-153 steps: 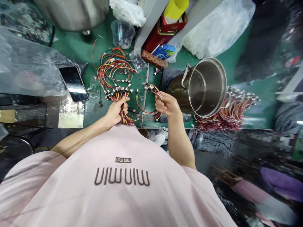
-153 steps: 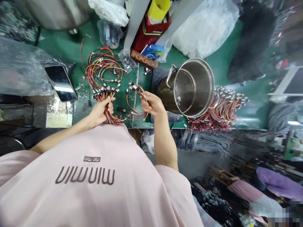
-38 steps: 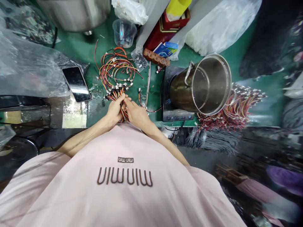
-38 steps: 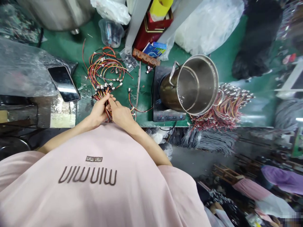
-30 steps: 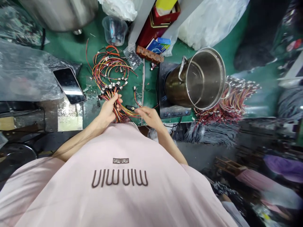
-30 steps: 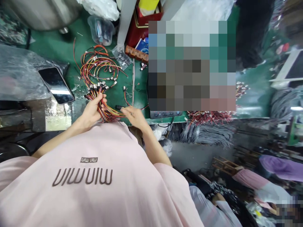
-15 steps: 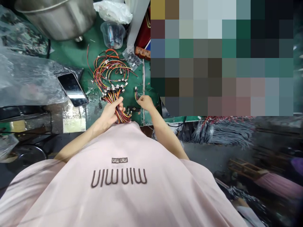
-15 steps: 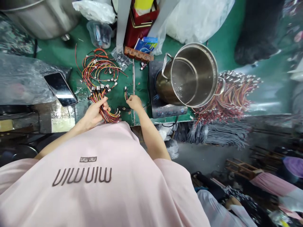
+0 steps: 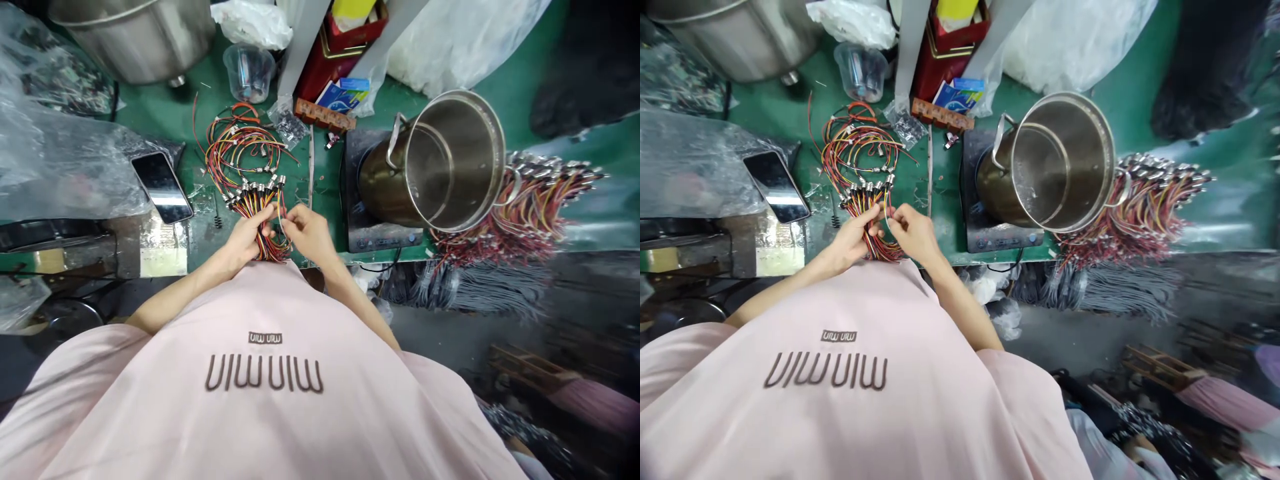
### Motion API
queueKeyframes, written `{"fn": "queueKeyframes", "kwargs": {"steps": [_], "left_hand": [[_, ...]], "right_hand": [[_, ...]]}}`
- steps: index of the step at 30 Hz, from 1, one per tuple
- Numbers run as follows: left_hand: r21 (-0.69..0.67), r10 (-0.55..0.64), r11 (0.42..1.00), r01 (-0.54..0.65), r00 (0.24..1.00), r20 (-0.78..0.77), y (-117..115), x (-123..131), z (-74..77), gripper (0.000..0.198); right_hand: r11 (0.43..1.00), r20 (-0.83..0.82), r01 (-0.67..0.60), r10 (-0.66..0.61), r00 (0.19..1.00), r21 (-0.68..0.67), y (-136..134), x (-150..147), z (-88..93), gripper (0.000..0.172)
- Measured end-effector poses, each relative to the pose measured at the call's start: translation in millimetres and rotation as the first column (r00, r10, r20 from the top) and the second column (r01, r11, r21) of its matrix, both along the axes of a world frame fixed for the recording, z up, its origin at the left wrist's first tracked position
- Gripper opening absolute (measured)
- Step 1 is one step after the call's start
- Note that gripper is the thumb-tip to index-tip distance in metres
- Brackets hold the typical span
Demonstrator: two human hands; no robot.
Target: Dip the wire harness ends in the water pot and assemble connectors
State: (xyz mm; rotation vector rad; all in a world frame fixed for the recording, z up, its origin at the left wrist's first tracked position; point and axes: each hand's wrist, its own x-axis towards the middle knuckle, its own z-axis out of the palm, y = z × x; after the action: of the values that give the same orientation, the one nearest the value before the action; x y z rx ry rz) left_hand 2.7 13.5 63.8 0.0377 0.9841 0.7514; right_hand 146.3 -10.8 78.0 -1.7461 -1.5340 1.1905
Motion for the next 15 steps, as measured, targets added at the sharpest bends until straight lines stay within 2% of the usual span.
{"fn": "queueKeyframes", "kwargs": {"steps": [2,5,7,9,11,13,15], "left_hand": [[0.015,-0.028,1.0,0.028,1.0,-0.006,-1,-1,0.1,0.02],[0.054,-0.036,0.998,0.039,0.998,-0.05,-2,-4,-0.7,0.019],[0.086,-0.039,0.995,0.045,0.997,-0.074,-2,-6,-1.3,0.017],[0.099,-0.067,0.992,0.076,0.994,-0.087,-3,-6,-1.1,0.018],[0.099,-0.104,0.988,0.115,0.989,-0.11,-4,-5,0.5,0.019],[0.108,-0.125,0.984,0.14,0.983,-0.135,-5,-3,3.0,0.018],[0.127,-0.124,0.981,0.143,0.981,-0.147,-6,-1,5.4,0.017]], "right_hand": [[0.998,0.086,-0.059,0.057,0.995,0.015,-6,-11,-0.6,0.012],[0.987,0.056,-0.161,0.161,0.985,-0.007,-7,-11,0.6,0.015],[0.993,0.003,-0.116,0.116,0.993,0.013,-1,-3,1.8,0.017],[0.998,-0.031,0.016,-0.014,0.999,0.063,7,5,2.6,0.017],[0.99,-0.046,0.095,-0.091,0.995,0.101,15,8,2.9,0.03],[0.993,-0.048,0.061,-0.056,0.997,0.104,23,8,2.9,0.044],[0.995,-0.036,0.008,-0.005,0.999,0.098,29,5,2.0,0.044]]}}
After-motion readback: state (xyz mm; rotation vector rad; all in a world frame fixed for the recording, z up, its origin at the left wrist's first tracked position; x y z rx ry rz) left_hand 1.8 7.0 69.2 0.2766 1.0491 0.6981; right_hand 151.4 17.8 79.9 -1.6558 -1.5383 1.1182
